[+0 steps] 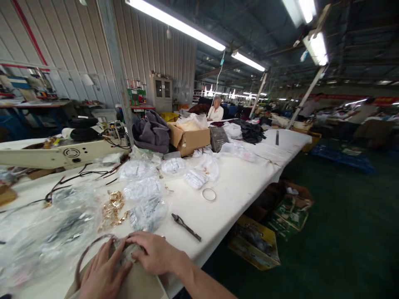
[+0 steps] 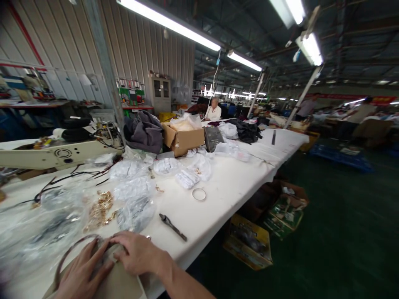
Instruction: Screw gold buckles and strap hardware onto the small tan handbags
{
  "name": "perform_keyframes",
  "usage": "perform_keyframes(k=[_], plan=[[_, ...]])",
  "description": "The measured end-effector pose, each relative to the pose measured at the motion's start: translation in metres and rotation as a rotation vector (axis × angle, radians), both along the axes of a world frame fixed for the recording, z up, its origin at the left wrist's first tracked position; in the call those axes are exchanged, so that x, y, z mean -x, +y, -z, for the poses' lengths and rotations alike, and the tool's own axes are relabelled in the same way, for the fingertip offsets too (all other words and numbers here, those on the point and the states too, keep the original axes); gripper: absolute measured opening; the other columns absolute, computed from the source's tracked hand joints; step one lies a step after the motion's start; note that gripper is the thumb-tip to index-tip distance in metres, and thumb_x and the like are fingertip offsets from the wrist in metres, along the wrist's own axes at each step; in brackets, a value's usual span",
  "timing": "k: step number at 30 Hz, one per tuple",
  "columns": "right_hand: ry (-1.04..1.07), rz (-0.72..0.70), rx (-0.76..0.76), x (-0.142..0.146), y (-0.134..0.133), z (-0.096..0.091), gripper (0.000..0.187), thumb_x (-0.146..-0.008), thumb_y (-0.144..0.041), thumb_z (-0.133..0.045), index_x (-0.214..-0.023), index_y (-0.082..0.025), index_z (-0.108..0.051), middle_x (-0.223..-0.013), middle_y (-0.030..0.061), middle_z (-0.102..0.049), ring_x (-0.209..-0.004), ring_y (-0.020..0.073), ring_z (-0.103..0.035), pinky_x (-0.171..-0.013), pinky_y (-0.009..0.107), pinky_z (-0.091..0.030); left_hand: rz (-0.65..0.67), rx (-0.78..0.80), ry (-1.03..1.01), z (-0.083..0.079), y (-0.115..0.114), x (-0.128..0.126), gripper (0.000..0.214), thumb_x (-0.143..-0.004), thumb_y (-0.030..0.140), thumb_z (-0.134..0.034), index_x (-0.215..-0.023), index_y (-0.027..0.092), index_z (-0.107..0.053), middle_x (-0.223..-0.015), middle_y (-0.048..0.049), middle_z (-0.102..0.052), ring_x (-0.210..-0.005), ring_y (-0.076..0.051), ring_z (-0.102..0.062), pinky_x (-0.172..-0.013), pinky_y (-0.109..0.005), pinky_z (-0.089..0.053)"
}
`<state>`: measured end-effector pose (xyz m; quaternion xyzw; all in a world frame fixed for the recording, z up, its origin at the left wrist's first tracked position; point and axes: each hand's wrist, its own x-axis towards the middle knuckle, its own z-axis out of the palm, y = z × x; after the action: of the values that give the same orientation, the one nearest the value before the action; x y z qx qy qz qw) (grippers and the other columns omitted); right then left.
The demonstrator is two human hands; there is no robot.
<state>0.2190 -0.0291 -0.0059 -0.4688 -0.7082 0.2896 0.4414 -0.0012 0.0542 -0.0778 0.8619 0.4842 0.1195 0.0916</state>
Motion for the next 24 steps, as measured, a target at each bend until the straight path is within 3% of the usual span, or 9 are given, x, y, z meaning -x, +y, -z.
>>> perform_keyframes(k=[4,11,19,24], plan=[[-0.007,-0.006,-0.014,-0.001,-0.001,0.001,0.054,-0.101,-0.012,-0.065,-0.155,-0.02,-0.062,-0.158,0.0089,-0.063,-0.148,0.0218,-0.059,-0.129,0.031,-0.043,0.011,-0.012,-0.018,0.002,0.002,0.002,0.076,-0.101,0.057,-0.031,-0.156,0.015,-0.064,-0.17,-0.023,-0.045,-0.161,-0.042,-0.041,-0.129,-0.062,-0.038],[0.013,0.005,0.017,0.001,-0.003,0.005,0.051,-0.104,-0.013,-0.06,-0.154,-0.021,-0.062,-0.162,0.0085,-0.06,-0.153,0.0214,-0.054,-0.134,0.038,-0.039,0.046,0.041,0.003,-0.032,-0.012,-0.003,0.067,-0.103,0.049,-0.047,-0.161,0.017,-0.058,-0.171,-0.0239,-0.043,-0.162,-0.042,-0.039,-0.131,-0.06,-0.037],[-0.004,-0.009,0.08,0.0,-0.005,-0.002,0.049,-0.106,-0.015,-0.057,-0.155,-0.02,-0.062,-0.164,0.0094,-0.058,-0.153,0.0224,-0.053,-0.135,0.041,-0.038,0.024,0.082,-0.034,-0.045,-0.02,-0.006,0.064,-0.102,0.041,-0.056,-0.162,0.021,-0.057,-0.172,-0.0226,-0.042,-0.161,-0.044,-0.039,-0.131,-0.063,-0.035],[0.002,-0.016,0.091,0.002,-0.006,0.003,0.048,-0.11,-0.02,-0.054,-0.157,-0.024,-0.06,-0.166,0.0085,-0.056,-0.156,0.0239,-0.049,-0.136,0.047,-0.037,-0.013,0.155,0.021,-0.067,-0.03,-0.012,0.068,-0.1,0.035,-0.058,-0.166,0.021,-0.051,-0.176,-0.0213,-0.036,-0.165,-0.041,-0.033,-0.135,-0.057,-0.03]])
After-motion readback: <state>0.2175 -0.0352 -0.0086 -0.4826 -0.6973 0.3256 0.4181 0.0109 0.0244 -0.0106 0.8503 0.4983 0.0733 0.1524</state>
